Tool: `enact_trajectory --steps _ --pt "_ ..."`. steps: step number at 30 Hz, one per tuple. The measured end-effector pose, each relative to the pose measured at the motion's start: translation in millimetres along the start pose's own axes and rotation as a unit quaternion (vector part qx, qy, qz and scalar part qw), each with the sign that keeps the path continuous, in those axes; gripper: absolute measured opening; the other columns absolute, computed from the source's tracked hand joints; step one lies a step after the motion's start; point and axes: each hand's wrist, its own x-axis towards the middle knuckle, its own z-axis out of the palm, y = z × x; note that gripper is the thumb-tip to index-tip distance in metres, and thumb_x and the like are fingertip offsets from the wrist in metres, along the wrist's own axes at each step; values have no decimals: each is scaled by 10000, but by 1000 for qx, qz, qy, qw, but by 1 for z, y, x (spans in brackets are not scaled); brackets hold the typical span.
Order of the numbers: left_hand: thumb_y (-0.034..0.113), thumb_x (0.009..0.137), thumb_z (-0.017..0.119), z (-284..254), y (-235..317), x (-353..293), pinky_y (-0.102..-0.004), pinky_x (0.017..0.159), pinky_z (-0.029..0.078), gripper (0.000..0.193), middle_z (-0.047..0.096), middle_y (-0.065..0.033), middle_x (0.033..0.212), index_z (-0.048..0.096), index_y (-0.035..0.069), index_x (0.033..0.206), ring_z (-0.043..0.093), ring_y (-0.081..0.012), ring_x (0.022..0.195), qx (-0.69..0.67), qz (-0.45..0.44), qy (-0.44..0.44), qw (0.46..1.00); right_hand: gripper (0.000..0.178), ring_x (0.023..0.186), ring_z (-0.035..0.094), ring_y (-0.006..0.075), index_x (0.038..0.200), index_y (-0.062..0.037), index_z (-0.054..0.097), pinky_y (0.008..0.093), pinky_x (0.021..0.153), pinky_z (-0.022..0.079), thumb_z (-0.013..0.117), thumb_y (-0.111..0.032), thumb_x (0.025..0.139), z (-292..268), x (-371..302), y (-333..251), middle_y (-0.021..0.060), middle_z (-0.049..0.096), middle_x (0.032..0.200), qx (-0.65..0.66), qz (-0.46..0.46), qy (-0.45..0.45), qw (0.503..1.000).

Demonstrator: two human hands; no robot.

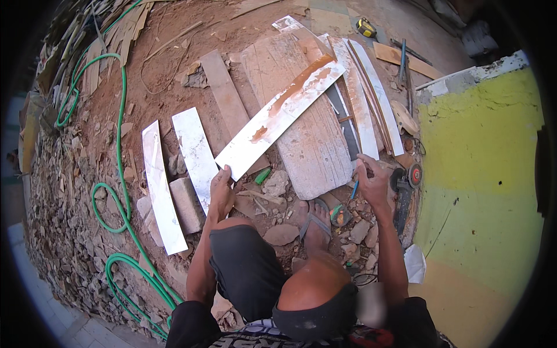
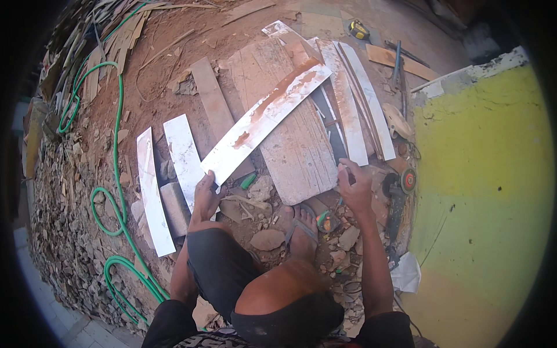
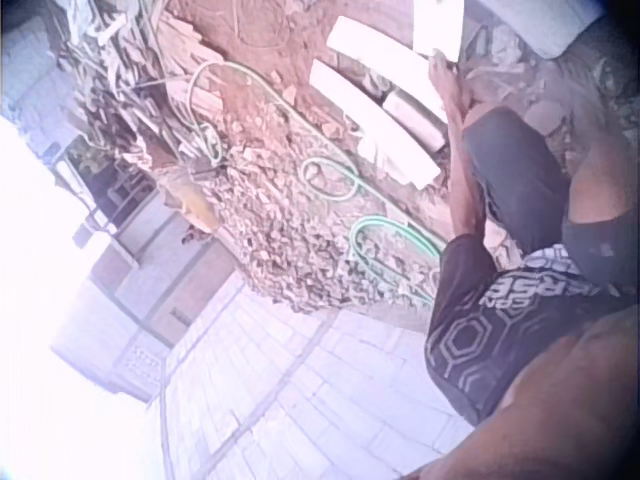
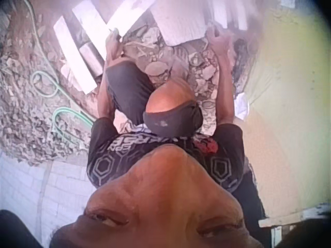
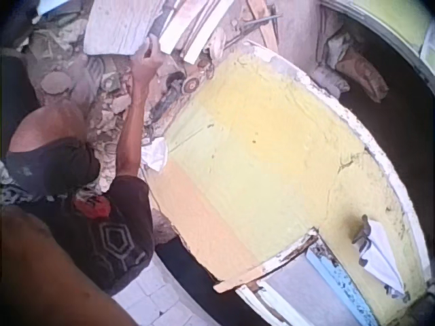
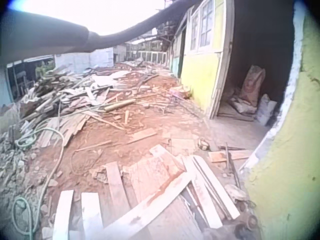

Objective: The person uses an angle grinder to cut several white planks on the ground. They adjust the planks, cut them, and then measure one with a tape measure.

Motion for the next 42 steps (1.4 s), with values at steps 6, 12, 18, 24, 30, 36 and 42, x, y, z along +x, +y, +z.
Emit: enact_trajectory --steps 6,12,18,24,30,36,42 --pt "307 1056 621 -19 12 3 -346 859 486 216 623 75 927 654 133 1180 564 -50 819 -4 32 4 999 328 726 651 101 1231 93 662 238 631 519 618 -157 1024 61 146 -7 108 744 933 170 82 -12 982" --pt "258 1047 634 -11 22 9 -267 711 476 207 615 53 866 621 101 1180 591 -70 757 57 53 29 997 299 754 661 135 1211 103 665 232 582 499 620 -121 1019 105 223 20 129 715 969 301 204 -9 932" --pt "197 1054 605 6 32 -2 -356 828 561 325 695 -46 1099 543 85 1353 690 -153 959 40 53 66 996 215 698 629 131 1083 98 666 244 535 456 680 -86 974 120 242 23 89 672 869 418 201 33 886" --pt "150 1052 593 13 42 -5 -381 840 610 433 699 -102 1178 469 87 1462 720 -190 981 36 50 78 995 195 681 622 133 1035 88 662 256 531 448 706 -82 950 113 246 15 85 664 855 469 193 31 861" --pt "162 1036 627 12 42 -10 -312 787 588 459 718 -80 1139 445 76 1449 711 -168 952 78 36 74 994 174 699 608 109 1064 49 671 237 553 444 677 -102 977 118 248 14 40 667 879 424 196 36 884" --pt "78 938 743 29 37 -37 -274 745 568 641 742 -76 1085 393 79 1476 703 -144 956 149 33 75 985 193 665 559 89 1098 95 668 218 520 414 639 -46 970 121 248 28 39 644 873 404 215 1 889" --pt "16 907 756 27 45 -57 -339 980 543 426 728 -170 1170 531 -33 1266 697 -201 1096 198 132 31 971 302 638 517 81 1227 125 614 190 464 360 632 -27 966 114 240 35 40 625 925 418 264 -11 869"
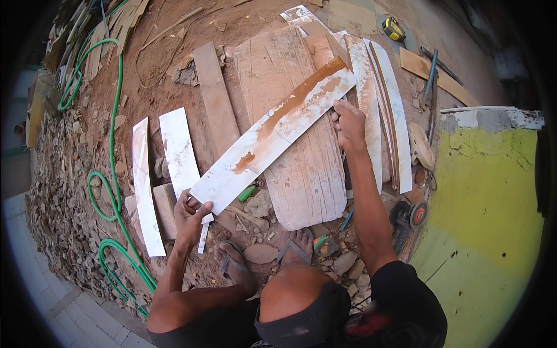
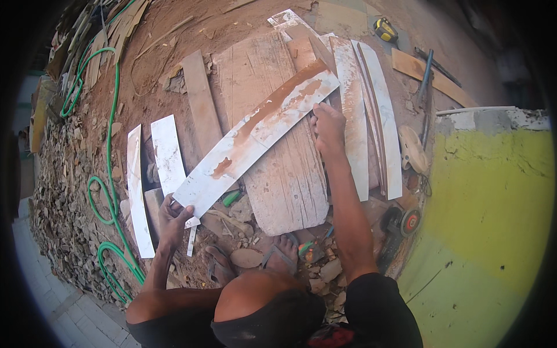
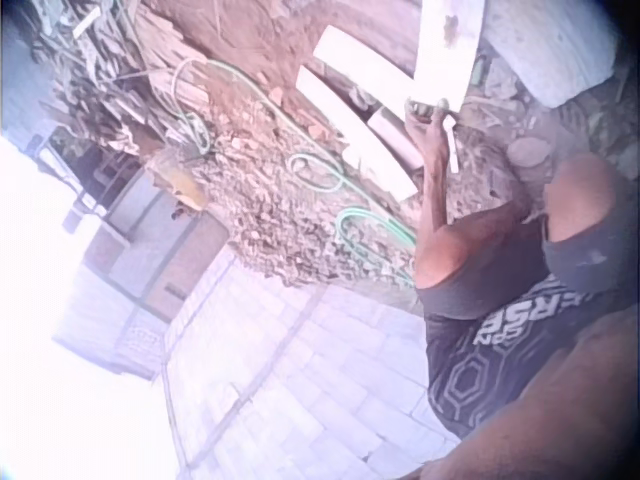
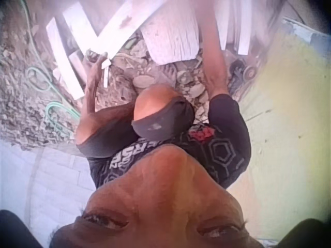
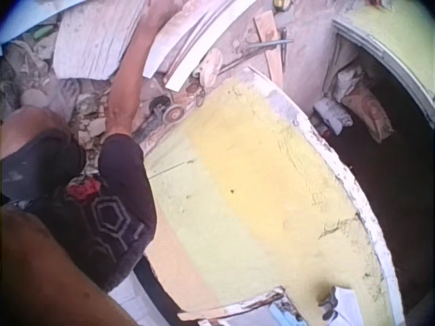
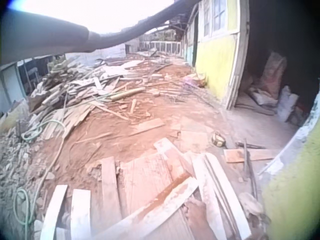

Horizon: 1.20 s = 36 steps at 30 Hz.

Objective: The person uses an angle grinder to cut several white planks on the ground. They adjust the planks, cut them, and then measure one with a tape measure.

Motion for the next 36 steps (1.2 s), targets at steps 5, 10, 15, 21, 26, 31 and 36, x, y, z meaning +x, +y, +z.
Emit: enact_trajectory --steps 5,10,15,21,26,31,36 --pt "-13 926 733 -4 -2 0 -336 982 535 317 721 -126 1138 533 15 1170 676 -180 1107 74 83 7 994 331 645 511 73 1279 107 587 186 436 342 599 -47 986 -5 -10 -8 39 620 970 35 40 -42 998" --pt "-33 948 701 -6 -19 -2 -313 965 522 279 701 -112 1166 529 18 1162 654 -156 1122 50 104 6 993 340 658 520 75 1293 104 598 182 430 339 571 -54 993 -15 -8 -16 52 642 987 18 44 -60 997" --pt "7 953 716 2 -27 1 -287 917 516 277 704 -94 1123 529 24 1157 648 -128 1073 38 98 18 994 379 666 540 93 1320 123 593 180 429 334 580 -31 974 -21 -3 -21 85 654 1051 4 44 -76 996" --pt "29 942 732 0 -36 0 -270 822 535 290 716 -104 1086 523 24 1143 666 -130 982 8 44 17 999 376 665 540 66 1348 91 579 169 434 333 591 -91 1019 -22 -9 -37 82 662 1083 -78 25 -71 994" --pt "9 940 717 5 -49 -5 -305 857 566 305 719 -133 1112 511 20 1165 686 -156 1006 -36 25 1 999 420 655 562 75 1375 95 560 170 426 331 607 -91 1002 -21 0 -33 109 661 1097 -86 25 -74 993" --pt "52 940 723 6 -64 -5 -332 838 603 434 711 -147 1174 483 -4 1298 704 -186 1026 -76 -23 -11 997 424 656 578 81 1382 96 556 175 420 331 605 -80 999 -22 9 -23 106 659 1098 -61 25 -78 995" --pt "49 944 715 5 -61 -5 -328 827 604 442 712 -146 1184 475 -7 1310 706 -187 1015 -69 -36 -13 997 394 664 530 55 1397 45 559 151 425 329 558 -93 1028 -13 5 -23 60 679 1054 -76 26 -63 995"
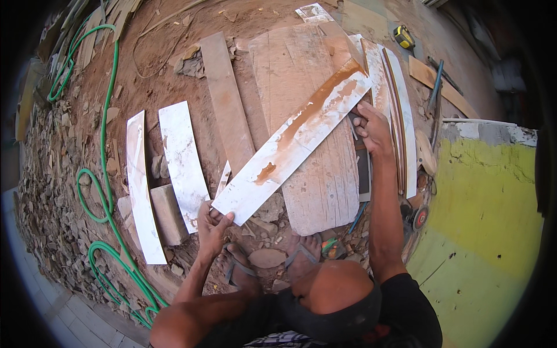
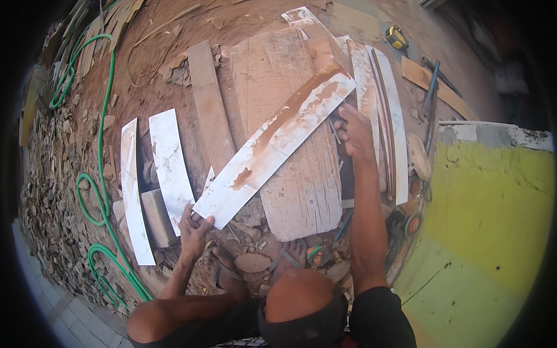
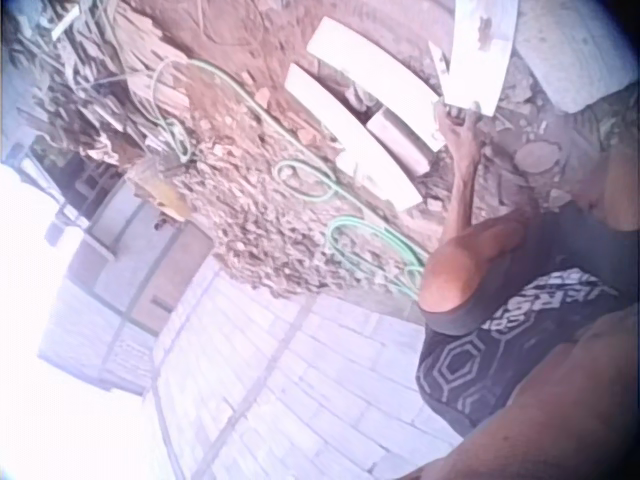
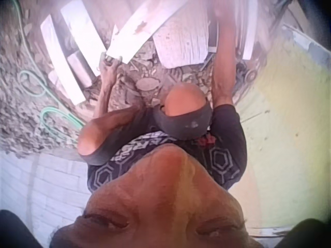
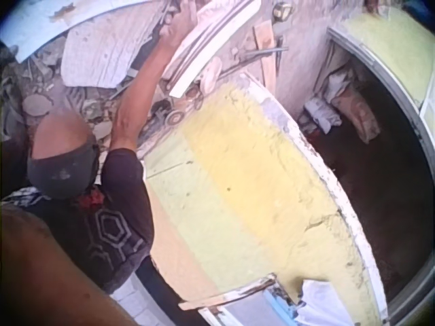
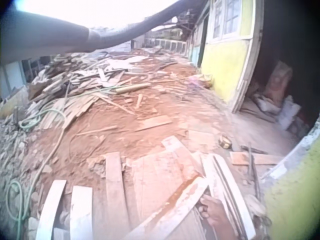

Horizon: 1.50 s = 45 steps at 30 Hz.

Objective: The person uses an angle grinder to cut several white planks on the ground. They adjust the planks, cut them, and then measure one with a tape measure.

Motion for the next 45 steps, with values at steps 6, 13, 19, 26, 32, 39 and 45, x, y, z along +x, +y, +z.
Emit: enact_trajectory --steps 6,13,19,26,32,39,45 --pt "52 947 707 4 2 -1 -314 807 604 439 714 -130 1178 474 -10 1314 708 -173 987 -2 -44 7 999 402 640 562 67 1391 55 569 171 428 335 586 -76 1011 3 5 -1 56 689 1107 24 -10 -13 1000" --pt "76 961 705 4 -7 -5 -286 758 592 454 718 -122 1147 460 -11 1333 707 -157 959 -32 -38 2 999 388 637 559 56 1369 68 588 179 434 342 597 -48 999 16 -13 19 106 725 1037 -51 -109 79 990" --pt "98 953 720 6 -6 -10 -282 751 608 561 706 -133 1190 426 -8 1419 704 -184 1022 -27 -43 10 999 368 739 605 105 1315 81 628 252 640 463 605 -123 1010 16 -30 53 126 723 1025 -203 -250 197 926" --pt "169 993 693 15 -5 -11 -255 711 595 564 715 -118 1193 429 -2 1461 703 -146 979 -35 -56 19 998 359 939 684 270 1279 76 645 359 833 531 578 -176 1031 33 -36 54 205 712 1138 -360 -347 226 836" --pt "197 1006 684 17 -10 -13 -239 687 597 541 728 -93 1190 472 -11 1458 704 -113 930 -71 -69 20 995 362 1048 693 318 1281 63 649 387 896 538 569 -196 1041 35 -39 52 230 703 1214 -383 -354 218 825" --pt "206 1005 689 16 -12 -13 -238 693 590 499 737 -81 1160 522 -10 1423 700 -103 925 -60 -71 20 995 368 1122 681 347 1287 77 642 410 966 529 565 -191 1046 34 -37 51 245 694 1237 -424 -367 209 801" --pt "215 1003 697 19 -10 -14 -243 721 578 486 740 -78 1150 544 -5 1408 698 -102 927 -45 -82 34 995 357 1130 672 393 1287 83 637 442 976 525 524 -165 1056 29 -29 56 268 688 1222 -484 -416 204 742"
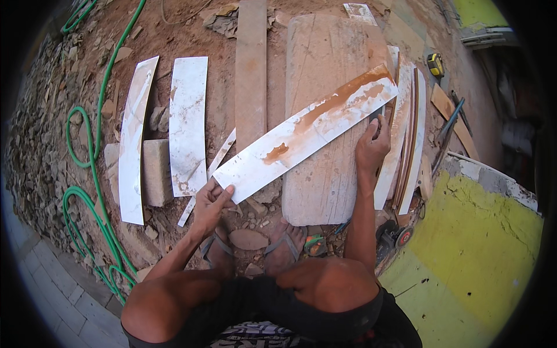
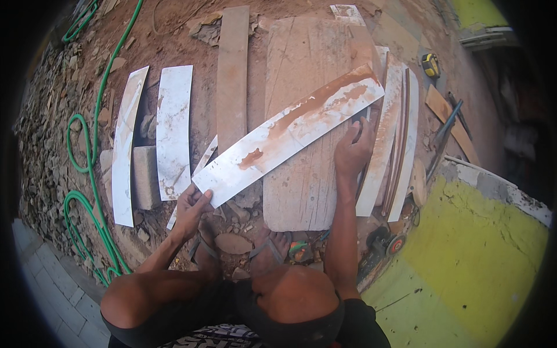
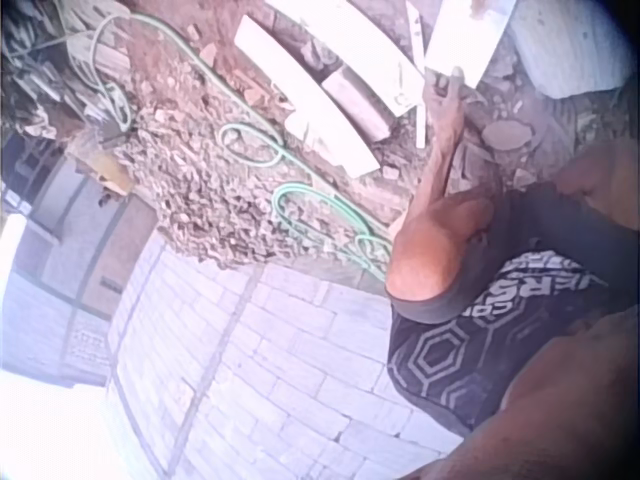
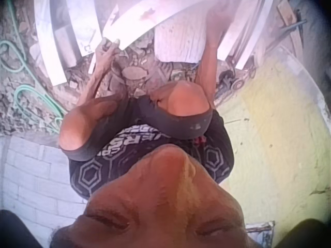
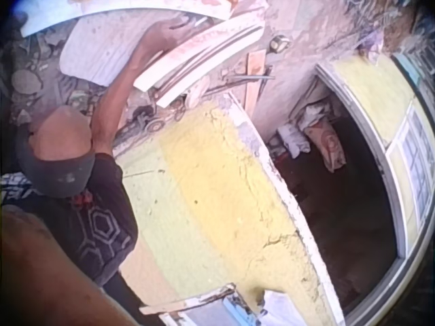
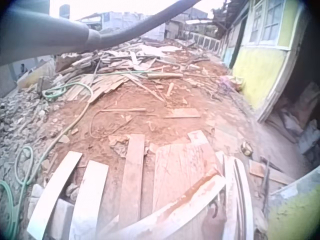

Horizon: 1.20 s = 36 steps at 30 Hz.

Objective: The person uses an angle grinder to cut several white planks on the ground. They adjust the planks, cut them, and then measure one with a tape measure.

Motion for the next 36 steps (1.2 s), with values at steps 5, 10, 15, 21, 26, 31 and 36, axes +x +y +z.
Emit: enact_trajectory --steps 5,10,15,21,26,31,36 --pt "205 997 706 1 -3 -1 -245 742 574 457 754 -70 1102 567 -7 1377 700 -98 921 -22 12 14 1000 351 1146 633 433 1258 85 638 470 1003 485 485 -153 1052 -2 2 -3 285 670 1210 7 16 -31 999" --pt "219 1001 702 -5 -6 3 -243 751 575 381 758 -62 1071 606 -6 1293 702 -90 904 -21 13 13 1000 354 1166 613 438 1252 102 625 468 1025 466 481 -147 1045 -3 3 -3 286 650 1237 19 20 -40 999" --pt "285 1017 688 -8 -11 4 -217 698 551 268 720 -1 900 666 37 1117 645 -50 792 -42 -1 41 998 364 1190 612 426 1279 81 621 461 1029 469 484 -161 1045 -2 1 -6 280 646 1262 25 40 -49 998" --pt "410 1073 550 -15 -10 10 -209 694 527 348 687 41 959 664 89 1140 618 -53 835 -202 -98 8 974 373 1180 617 428 1295 73 613 459 1020 474 489 -172 1043 -1 2 -5 279 645 1263 26 36 -51 998" --pt "434 1075 520 -11 -18 14 -209 700 517 350 685 53 999 656 130 1183 609 -43 854 -293 -123 -14 948 389 1137 643 403 1318 74 595 449 987 492 496 -185 1045 -1 4 -5 285 647 1243 30 39 -46 998" --pt "429 1075 522 -9 -26 11 -189 689 504 331 672 67 1001 663 146 1172 601 -38 850 -279 -121 -28 952 418 1020 673 346 1368 69 557 417 900 514 515 -195 1046 -4 3 -8 262 665 1173 52 101 -67 991" --pt "354 1062 581 -16 -47 -1 -200 689 505 236 667 53 988 658 134 1099 599 -47 840 -238 -105 -36 965 421 984 669 320 1374 66 555 400 867 515 535 -194 1044 -1 0 -10 238 671 1146 74 100 -65 990"
